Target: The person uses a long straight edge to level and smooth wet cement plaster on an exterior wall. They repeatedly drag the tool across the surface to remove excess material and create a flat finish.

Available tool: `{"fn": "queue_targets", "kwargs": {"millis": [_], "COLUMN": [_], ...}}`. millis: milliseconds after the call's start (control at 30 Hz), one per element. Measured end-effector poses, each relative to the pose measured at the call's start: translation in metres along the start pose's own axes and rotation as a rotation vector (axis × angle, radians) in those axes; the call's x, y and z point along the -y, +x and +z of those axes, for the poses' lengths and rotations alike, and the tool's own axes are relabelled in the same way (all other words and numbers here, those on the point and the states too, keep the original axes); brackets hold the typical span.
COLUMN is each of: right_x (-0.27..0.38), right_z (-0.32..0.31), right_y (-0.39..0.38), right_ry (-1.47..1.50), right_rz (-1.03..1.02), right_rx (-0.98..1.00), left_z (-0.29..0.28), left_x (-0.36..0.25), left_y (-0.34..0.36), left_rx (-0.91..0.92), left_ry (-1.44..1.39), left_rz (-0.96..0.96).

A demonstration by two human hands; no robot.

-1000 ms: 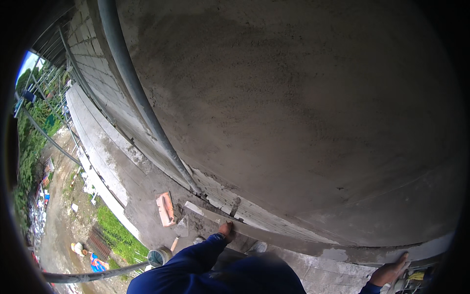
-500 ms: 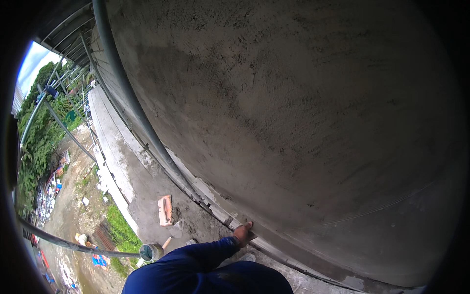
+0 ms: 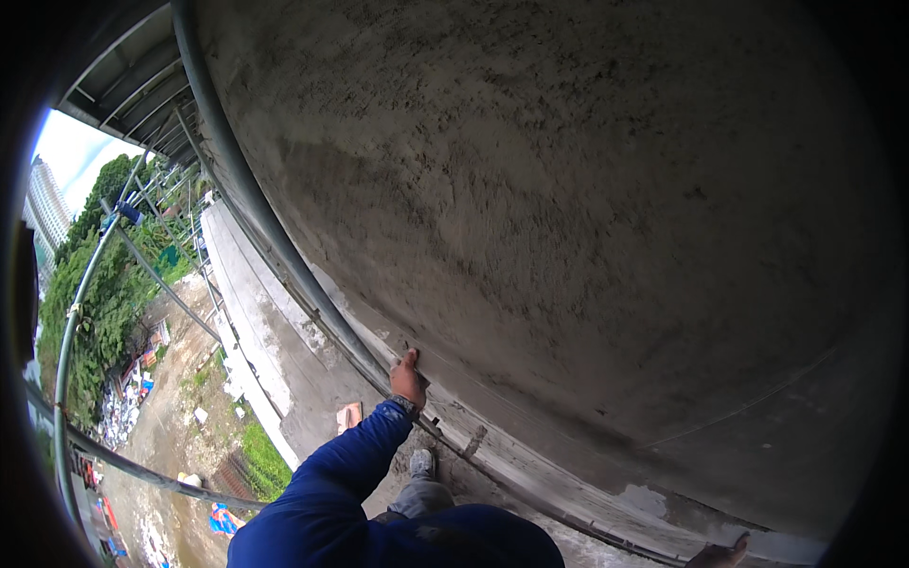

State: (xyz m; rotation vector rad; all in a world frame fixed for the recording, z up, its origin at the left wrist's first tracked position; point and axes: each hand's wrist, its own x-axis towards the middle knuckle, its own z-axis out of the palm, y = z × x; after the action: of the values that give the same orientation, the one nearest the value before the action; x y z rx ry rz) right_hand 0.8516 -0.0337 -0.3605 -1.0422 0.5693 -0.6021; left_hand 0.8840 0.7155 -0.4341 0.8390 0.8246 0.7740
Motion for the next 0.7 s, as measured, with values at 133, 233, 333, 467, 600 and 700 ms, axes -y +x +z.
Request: {"fn": "queue_targets", "kwargs": {"millis": [133,233,333,467,600,700], "right_x": [-0.01,-0.021,-0.03,-0.059,-0.084,-0.107], "right_z": [0.102,0.161,0.22,0.269,0.301,0.277], "right_y": [-0.068,-0.122,-0.172,-0.216,-0.225,-0.2], "right_ry": [0.209,0.305,0.287,0.33,0.283,0.265], "right_rz": [0.092,0.116,0.182,0.231,0.2,0.163], "right_rx": [0.142,0.275,0.257,0.257,0.302,0.435], "left_z": [0.029,0.031,0.026,0.034,0.032,0.023], "left_x": [-0.103,-0.168,-0.225,-0.284,-0.297,-0.3], "left_y": [0.062,0.126,0.186,0.24,0.285,0.279], "left_rx": [-0.017,0.007,0.043,0.0,-0.132,-0.119], "left_ry": [-0.066,-0.045,0.195,0.439,0.868,1.137], "left_rz": [0.187,0.285,0.591,0.743,0.859,0.963]}}
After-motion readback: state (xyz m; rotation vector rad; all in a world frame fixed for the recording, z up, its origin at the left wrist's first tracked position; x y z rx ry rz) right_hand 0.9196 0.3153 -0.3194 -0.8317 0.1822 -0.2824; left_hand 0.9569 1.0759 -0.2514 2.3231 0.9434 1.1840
